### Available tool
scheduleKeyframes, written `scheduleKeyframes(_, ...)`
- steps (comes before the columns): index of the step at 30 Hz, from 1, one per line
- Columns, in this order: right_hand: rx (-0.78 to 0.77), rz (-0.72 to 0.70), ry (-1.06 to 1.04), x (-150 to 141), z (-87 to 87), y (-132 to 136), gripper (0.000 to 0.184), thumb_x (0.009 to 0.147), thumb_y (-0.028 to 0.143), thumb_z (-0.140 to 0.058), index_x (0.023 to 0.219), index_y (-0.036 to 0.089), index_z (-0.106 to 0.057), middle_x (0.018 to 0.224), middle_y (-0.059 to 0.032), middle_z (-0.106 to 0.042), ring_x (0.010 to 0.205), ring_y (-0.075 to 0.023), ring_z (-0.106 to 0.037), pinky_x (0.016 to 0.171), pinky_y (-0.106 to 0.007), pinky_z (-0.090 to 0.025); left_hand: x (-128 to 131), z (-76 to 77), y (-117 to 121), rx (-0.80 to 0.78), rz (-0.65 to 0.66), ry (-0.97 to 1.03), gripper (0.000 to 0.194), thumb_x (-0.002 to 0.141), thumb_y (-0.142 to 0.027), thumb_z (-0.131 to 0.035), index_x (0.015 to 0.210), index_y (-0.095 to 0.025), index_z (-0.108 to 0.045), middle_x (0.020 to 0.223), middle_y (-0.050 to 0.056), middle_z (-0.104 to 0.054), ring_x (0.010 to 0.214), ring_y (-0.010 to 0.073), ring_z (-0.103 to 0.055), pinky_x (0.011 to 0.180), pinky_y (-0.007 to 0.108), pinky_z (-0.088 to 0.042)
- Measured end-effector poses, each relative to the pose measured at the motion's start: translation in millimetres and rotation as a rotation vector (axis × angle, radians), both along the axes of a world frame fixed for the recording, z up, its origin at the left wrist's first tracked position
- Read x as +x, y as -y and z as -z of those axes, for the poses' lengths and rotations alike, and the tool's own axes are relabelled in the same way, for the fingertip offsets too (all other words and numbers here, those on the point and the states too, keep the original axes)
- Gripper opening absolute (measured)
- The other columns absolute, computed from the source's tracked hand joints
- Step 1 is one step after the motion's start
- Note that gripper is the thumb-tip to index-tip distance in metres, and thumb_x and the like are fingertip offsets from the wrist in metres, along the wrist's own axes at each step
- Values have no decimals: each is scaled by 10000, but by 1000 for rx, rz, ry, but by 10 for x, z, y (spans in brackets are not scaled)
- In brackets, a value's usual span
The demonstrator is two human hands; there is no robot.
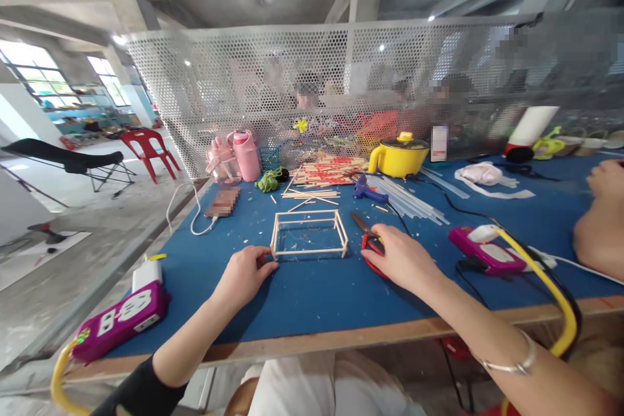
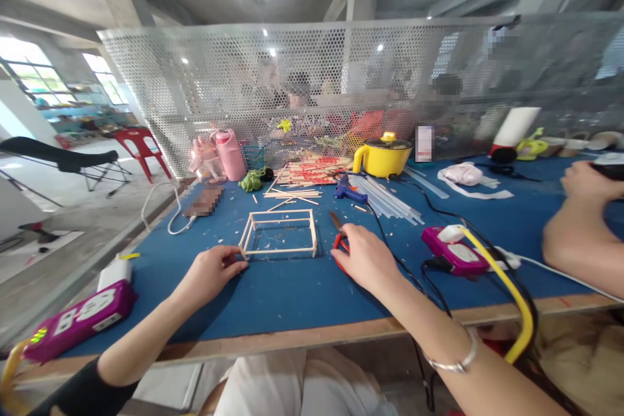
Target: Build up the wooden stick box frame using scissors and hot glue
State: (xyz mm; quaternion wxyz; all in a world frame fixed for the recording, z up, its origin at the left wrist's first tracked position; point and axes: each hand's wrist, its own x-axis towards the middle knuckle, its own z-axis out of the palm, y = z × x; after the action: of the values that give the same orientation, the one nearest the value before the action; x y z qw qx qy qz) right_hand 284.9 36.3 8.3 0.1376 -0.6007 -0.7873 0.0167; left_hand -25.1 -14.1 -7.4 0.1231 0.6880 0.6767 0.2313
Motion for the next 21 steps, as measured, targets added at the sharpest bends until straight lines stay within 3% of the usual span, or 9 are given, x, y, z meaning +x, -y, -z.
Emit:
scheduleKeyframes(2, -14, 61, 70, 124, 9, 28, 318, 792, 323, -605, 1049, 141, -555, 970, -164, -657, 880, -293, -641, 670, -325, -427, -105, -48, -28, 9, -26, 26, 291, 772, -328, -544, 973, -184, -699, 768, 36, -696, 688, 182, -613, 661, 269, -428)
scheduleKeyframes(4, -47, 72, 120, 197, 28, 55, 256, 821, 295, -567, 1039, 161, -557, 972, -152, -661, 864, -287, -652, 653, -323, -427, -224, -137, -123, 33, -78, 48, 325, 771, -336, -525, 981, -163, -702, 764, 46, -701, 670, 187, -616, 642, 275, -430)
scheduleKeyframes(9, -80, 128, 158, 209, 89, 131, 189, 873, 280, -476, 1020, 191, -553, 971, -135, -675, 865, -281, -665, 614, -314, -417, -365, -349, -571, 158, -194, 108, 399, 771, -419, -505, 991, -151, -702, 799, 60, -708, 704, 202, -620, 650, 278, -435)
scheduleKeyframes(12, -103, 172, 136, 243, 55, 119, 181, 844, 289, -514, 992, 197, -565, 894, -125, -693, 798, -289, -673, 567, -312, -401, -305, -283, -782, 207, -178, 146, 403, 782, -413, -500, 1008, -144, -696, 783, 57, -702, 691, 186, -610, 670, 272, -441)
scheduleKeyframes(15, -104, 155, 81, 273, -115, -30, 205, 779, 340, -606, 928, 199, -610, 874, -128, -698, 801, -299, -664, 580, -318, -407, -260, -106, -856, 228, -129, 188, 409, 797, -418, -498, 1036, -144, -686, 772, 47, -696, 659, 165, -596, 649, 258, -447)
scheduleKeyframes(18, -65, 70, -44, 165, -337, -340, 197, 823, 330, -559, 946, 198, -638, 924, -107, -698, 852, -258, -647, 673, -323, -437, -301, 10, -818, 251, -114, 217, 404, 806, -421, -508, 1053, -151, -680, 794, 45, -699, 661, 159, -601, 641, 251, -458)
scheduleKeyframes(21, -86, -80, -220, -81, -392, -701, 194, 880, 222, -499, 1005, 201, -647, 959, -49, -696, 844, -163, -637, 752, -272, -466, -308, -45, -681, 325, -177, 212, 400, 831, -414, -493, 1069, -142, -665, 860, 70, -691, 736, 178, -608, 712, 278, -468)
